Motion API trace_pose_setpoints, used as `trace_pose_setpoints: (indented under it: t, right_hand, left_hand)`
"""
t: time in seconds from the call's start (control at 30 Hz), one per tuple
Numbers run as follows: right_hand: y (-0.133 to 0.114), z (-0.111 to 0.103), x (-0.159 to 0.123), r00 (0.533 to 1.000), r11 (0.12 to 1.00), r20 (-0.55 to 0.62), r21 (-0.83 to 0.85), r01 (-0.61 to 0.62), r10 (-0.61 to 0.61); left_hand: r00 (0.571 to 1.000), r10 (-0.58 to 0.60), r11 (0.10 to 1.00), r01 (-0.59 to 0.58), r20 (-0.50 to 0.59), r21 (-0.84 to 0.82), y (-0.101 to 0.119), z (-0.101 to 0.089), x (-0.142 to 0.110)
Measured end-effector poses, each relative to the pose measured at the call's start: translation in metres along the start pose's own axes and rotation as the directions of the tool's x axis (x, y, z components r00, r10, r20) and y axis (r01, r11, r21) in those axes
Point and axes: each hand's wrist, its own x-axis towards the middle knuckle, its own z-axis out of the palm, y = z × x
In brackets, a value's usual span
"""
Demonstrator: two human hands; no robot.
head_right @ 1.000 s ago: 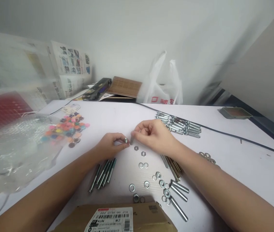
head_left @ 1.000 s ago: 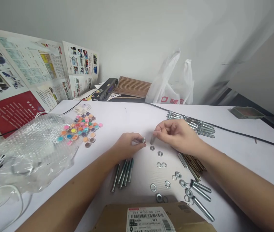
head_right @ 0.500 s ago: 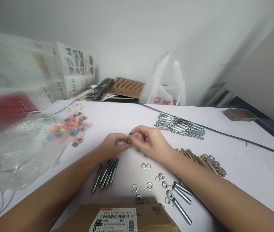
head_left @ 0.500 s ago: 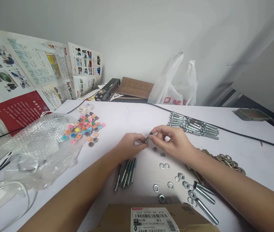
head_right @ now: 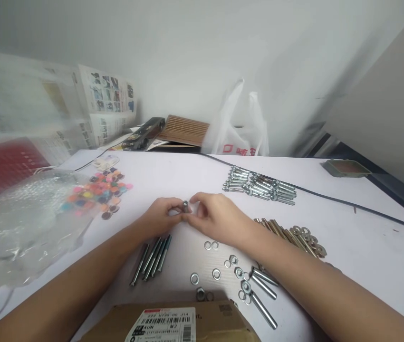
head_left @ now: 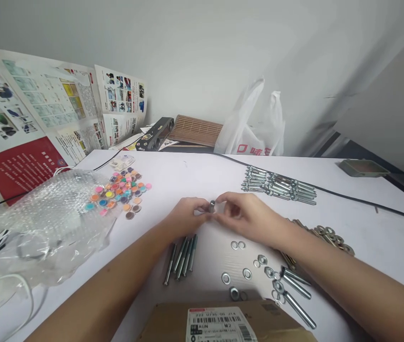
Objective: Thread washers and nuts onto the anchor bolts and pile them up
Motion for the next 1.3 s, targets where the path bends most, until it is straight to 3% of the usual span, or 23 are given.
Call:
trace_pose_setpoints:
  t: [0.07,0.13,0.23,0.3,0.5,0.67,0.93,1.13,1.3]
  right_hand:
    - [0.004,0.013,0.007,0.997,0.997,-0.026,-0.015,0.078,-0.078]
    - [0.007,0.019,0.012,0.981,0.988,-0.123,-0.009,0.152,-0.152]
    - [0.009,0.013,0.015,0.939,0.984,-0.309,0.05,0.174,-0.15]
    - [0.008,0.003,0.013,0.928,0.986,-0.347,0.043,0.162,-0.137]
    - [0.007,-0.021,0.003,0.964,0.949,-0.126,-0.245,0.201,-0.236]
    - [0.008,-0.016,0.004,0.968,0.939,0.004,-0.241,0.245,-0.251]
    - [0.005,-0.001,0.013,0.993,0.993,-0.072,0.057,0.099,-0.095]
    - [0.006,0.002,0.015,0.981,0.983,-0.121,0.086,0.164,-0.153]
    - [0.001,-0.016,0.002,0.977,0.987,-0.157,0.047,0.155,-0.146]
  left_hand:
    - [1.0,0.022,0.999,-0.022,-0.01,0.025,-0.001,0.001,0.0]
    - [1.0,0.02,1.0,-0.019,-0.023,0.022,-0.001,0.002,0.001]
    - [1.0,-0.012,0.999,0.011,-0.01,-0.031,0.0,0.002,0.001]
    - [1.0,-0.019,0.998,0.02,0.004,-0.057,0.001,0.001,0.001]
    - [1.0,-0.03,0.996,0.031,0.008,-0.082,0.0,0.001,0.0]
    - [1.0,-0.016,1.0,0.016,-0.011,-0.007,0.0,0.001,0.001]
    - [1.0,-0.009,1.0,0.009,-0.019,0.008,0.001,0.005,0.0]
    - [0.999,0.009,0.999,-0.007,-0.036,0.036,0.002,0.004,0.0]
    - [0.999,0.037,0.999,-0.037,-0.019,0.012,0.002,0.002,-0.001]
